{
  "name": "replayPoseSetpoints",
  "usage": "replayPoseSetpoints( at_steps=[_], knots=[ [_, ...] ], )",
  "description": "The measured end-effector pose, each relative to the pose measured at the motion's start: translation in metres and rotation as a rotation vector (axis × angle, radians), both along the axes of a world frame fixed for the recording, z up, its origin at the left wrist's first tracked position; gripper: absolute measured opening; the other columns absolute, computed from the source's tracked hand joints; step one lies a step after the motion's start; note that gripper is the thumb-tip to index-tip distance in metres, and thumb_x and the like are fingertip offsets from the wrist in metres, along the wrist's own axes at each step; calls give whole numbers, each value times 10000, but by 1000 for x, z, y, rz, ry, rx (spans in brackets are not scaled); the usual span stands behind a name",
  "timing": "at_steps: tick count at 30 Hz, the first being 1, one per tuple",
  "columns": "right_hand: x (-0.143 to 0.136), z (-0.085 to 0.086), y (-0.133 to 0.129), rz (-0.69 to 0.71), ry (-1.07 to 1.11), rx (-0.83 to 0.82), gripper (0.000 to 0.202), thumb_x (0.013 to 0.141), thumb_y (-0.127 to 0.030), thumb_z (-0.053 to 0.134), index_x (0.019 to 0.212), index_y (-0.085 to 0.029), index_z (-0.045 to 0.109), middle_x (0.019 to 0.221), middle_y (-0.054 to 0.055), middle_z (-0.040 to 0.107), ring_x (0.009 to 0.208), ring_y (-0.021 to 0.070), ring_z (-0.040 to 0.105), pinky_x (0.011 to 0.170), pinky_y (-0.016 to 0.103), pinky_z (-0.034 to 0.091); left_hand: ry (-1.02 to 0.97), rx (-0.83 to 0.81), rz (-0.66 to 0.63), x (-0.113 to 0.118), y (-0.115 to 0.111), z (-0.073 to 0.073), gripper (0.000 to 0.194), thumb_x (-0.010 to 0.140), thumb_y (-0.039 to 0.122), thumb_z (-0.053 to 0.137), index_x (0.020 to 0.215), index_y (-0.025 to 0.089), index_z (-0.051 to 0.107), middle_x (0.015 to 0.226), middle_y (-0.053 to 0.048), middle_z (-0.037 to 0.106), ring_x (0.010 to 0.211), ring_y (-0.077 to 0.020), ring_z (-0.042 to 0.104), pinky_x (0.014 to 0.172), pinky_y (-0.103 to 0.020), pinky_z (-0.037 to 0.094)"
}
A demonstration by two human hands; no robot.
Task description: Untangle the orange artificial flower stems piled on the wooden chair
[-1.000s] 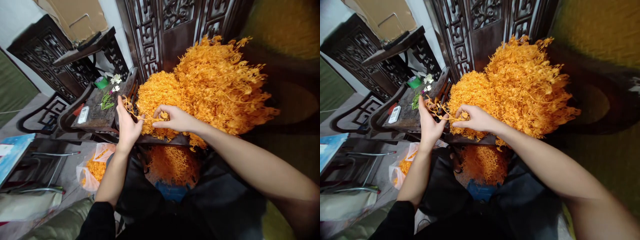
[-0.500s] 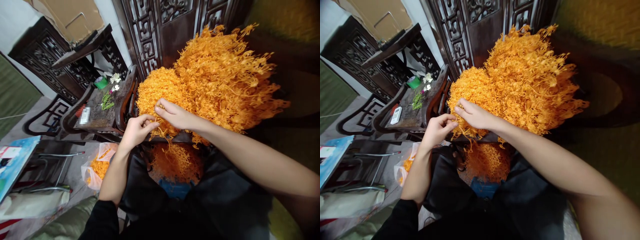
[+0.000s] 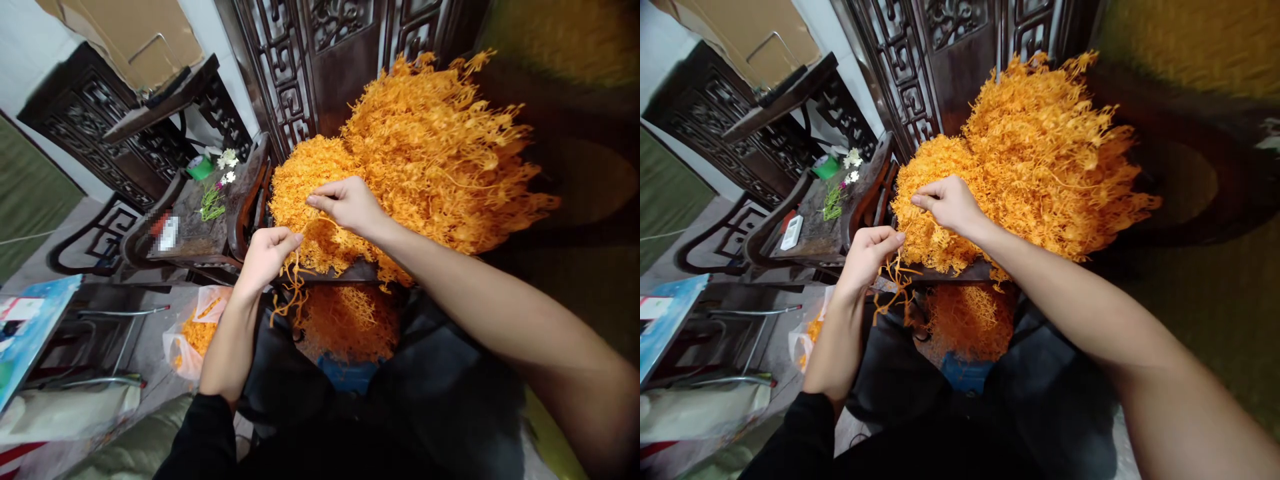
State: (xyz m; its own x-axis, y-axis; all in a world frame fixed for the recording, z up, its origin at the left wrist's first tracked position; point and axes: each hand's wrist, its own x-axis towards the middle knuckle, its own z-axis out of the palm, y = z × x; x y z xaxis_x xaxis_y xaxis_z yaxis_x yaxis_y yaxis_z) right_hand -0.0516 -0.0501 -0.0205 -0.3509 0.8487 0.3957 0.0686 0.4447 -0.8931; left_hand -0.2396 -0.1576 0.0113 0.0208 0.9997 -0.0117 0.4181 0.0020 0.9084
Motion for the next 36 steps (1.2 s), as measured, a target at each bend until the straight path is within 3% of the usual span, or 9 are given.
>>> replayPoseSetpoints(
  at_steps=[8, 13, 14, 19, 22, 25, 27, 33, 36],
  knots=[
    [-6, -12, 16, -56, 125, -174, 236, 812, -378, 791, 745, -152, 774, 667, 11, 666, 628, 141, 558, 623, 307, 414, -55, -1, 58, 4, 9, 1, 369, 782, 394, 774, 548, 155, 620, 470, 37, 396, 442, -61, 281, 461, -254, 144],
    [38, -12, 62, -605, 390, -324, 290, 938, -288, 656, 718, -100, 678, 777, 81, 686, 590, 83, 528, 573, 293, 401, -138, -22, 171, -16, 7, 3, 340, 750, 349, 784, 515, 163, 623, 408, 41, 381, 385, -61, 273, 428, -258, 118],
    [46, -12, 66, -636, 439, -328, 295, 962, -297, 626, 741, -106, 665, 774, 79, 676, 548, 59, 483, 556, 290, 392, -147, 10, 207, -20, 8, 3, 344, 755, 356, 784, 519, 163, 625, 406, 41, 384, 382, -61, 279, 427, -256, 122],
    [34, -13, 32, -8, 353, -373, 150, 905, -335, 701, 968, -200, 683, 828, 42, 665, 582, 123, 534, 559, 340, 488, -153, 68, 153, -20, 17, -6, 394, 800, 434, 780, 571, 157, 619, 450, 54, 378, 411, -49, 262, 446, -242, 140],
    [14, -10, 4, 177, 285, -424, 160, 897, -260, 620, 1038, -220, 684, 852, 45, 666, 608, 152, 544, 574, 359, 477, -157, 58, 116, -14, 18, -11, 432, 812, 463, 776, 571, 154, 593, 463, 57, 361, 428, -50, 248, 458, -245, 133],
    [6, -6, -8, 135, 208, -389, 156, 867, -197, 513, 784, -195, 645, 764, 52, 640, 576, 141, 480, 561, 339, 410, -148, 50, 90, -12, 15, -14, 438, 830, 476, 764, 591, 153, 590, 477, 56, 362, 442, -53, 250, 464, -247, 135],
    [6, -4, -13, 64, 132, -223, 234, 888, -217, 475, 692, -192, 602, 720, 50, 620, 626, 152, 509, 619, 341, 423, -141, 55, 77, -12, 14, -15, 432, 841, 478, 759, 609, 151, 598, 487, 57, 363, 453, -54, 253, 469, -246, 137],
    [-4, -11, -29, -27, -201, 396, 346, 953, -489, 609, 1071, -172, 682, 943, 76, 688, 831, 204, 602, 776, 366, 466, -211, 24, 45, -9, 13, -14, 405, 827, 448, 771, 618, 143, 607, 493, 55, 385, 457, -53, 275, 468, -238, 150],
    [1, -14, -5, -189, -37, 336, 364, 1023, -489, 505, 855, -189, 626, 812, 61, 629, 748, 182, 575, 715, 345, 456, -309, -18, 80, -12, 9, -9, 394, 769, 399, 808, 570, 143, 584, 460, 58, 368, 427, -46, 270, 452, -230, 144]
  ],
)
